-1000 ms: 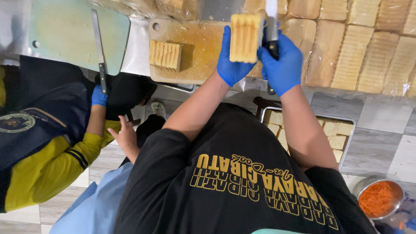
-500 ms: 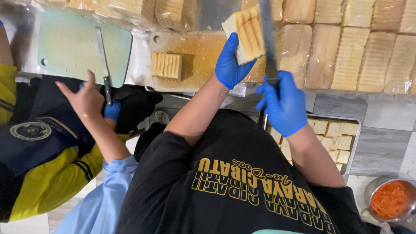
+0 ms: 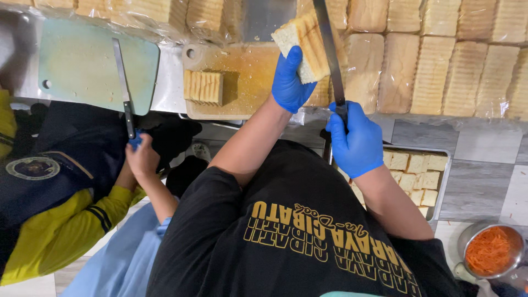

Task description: The person slices loaves of bread into thick slices using a long knife, holding each loaf in one gloved hand while cutting. The person then arranges the cut bread slices onto metal trays and carries the filled trays away.

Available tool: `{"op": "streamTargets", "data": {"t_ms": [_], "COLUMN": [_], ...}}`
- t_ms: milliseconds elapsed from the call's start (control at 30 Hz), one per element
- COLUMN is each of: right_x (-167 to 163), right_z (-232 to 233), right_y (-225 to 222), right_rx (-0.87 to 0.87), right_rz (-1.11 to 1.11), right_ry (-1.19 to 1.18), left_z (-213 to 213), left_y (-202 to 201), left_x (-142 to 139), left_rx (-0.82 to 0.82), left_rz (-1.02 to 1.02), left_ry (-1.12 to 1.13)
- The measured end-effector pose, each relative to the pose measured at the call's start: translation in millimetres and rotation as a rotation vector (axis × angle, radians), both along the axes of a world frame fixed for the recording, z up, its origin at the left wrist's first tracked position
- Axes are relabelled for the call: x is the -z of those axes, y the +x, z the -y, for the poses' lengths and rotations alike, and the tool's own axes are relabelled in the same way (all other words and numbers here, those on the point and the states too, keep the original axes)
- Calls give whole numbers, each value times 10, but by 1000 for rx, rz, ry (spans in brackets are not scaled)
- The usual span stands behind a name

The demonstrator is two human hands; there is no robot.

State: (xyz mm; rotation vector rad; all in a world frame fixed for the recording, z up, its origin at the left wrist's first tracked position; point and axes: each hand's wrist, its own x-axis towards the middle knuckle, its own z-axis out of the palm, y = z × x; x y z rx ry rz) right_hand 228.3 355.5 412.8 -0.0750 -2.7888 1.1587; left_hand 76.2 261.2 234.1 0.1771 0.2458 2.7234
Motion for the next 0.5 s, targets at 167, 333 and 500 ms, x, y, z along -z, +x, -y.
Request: {"op": "streamTargets", "data": {"t_ms": [167, 333, 500], "right_x": [15, 62, 79], "right_z": [-44, -120, -123], "right_y": [-48, -104, 114], "right_rx": [45, -22, 5], "right_rz": [-16, -80, 31], "right_ry": [-31, 23, -24], "left_z": [-55, -40, 19], "left_y": [132, 191, 138], "left_x": [18, -81, -396], "left_rx": [-44, 0, -88], "left_rz": [-111, -29, -129], "left_ry": [-157, -162, -175]}}
